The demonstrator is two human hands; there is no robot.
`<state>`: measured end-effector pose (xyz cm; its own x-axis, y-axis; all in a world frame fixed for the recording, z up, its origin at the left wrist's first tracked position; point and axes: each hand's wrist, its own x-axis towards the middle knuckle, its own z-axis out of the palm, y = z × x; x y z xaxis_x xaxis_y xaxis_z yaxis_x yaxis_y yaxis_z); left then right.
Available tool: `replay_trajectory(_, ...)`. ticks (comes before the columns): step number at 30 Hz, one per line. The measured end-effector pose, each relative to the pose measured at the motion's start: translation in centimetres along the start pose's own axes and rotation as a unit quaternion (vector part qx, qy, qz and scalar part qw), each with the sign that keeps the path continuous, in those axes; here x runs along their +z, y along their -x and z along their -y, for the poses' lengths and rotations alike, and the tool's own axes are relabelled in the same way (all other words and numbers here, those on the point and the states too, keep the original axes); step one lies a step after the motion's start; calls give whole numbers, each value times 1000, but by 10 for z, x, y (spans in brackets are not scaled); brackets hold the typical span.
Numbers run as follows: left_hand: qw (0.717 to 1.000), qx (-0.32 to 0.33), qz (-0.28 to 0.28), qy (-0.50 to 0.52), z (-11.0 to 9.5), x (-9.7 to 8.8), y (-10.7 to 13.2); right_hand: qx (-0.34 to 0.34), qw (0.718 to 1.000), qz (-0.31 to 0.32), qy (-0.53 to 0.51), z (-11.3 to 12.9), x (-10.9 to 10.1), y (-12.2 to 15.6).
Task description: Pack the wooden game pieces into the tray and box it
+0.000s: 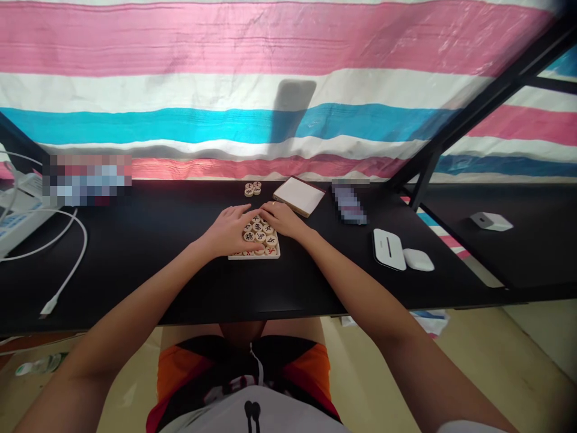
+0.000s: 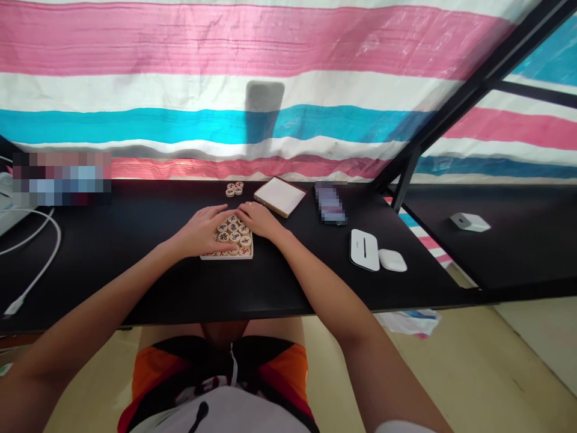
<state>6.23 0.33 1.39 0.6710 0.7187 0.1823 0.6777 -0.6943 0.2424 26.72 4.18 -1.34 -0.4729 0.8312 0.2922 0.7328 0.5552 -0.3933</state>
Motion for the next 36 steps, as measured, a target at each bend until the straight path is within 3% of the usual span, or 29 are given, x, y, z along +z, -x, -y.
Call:
replay_trajectory(6, 999, -11, -12, -43, -24, 14, -16, 19, 1000, 6, -18, 0, 0, 0)
replay_trajectory(14, 999, -34, 14, -30, -19, 7, -23, 47, 992, -13, -120, -6, 0, 0)
replay_trajectory(20, 996, -73, 3, 45, 23, -15, -46, 67, 981, -40, -177, -13, 3, 0)
replay_trajectory(22, 997, -80, 0, 18, 43, -13, -58, 70, 981, -38, -175, -13, 3, 0)
replay_trajectory(25, 998, -47, 40, -22, 66, -3, -73, 72, 981, -33, -177, -10, 2, 0)
replay_trajectory(28, 996, -31, 59, -51, 76, 6, -80, 70, 981, -28, -177, -8, 0, 0)
replay_trajectory(36, 999, -16, 10, -51, 90, -1, -80, 59, 985, -28, -162, -9, 2, -2)
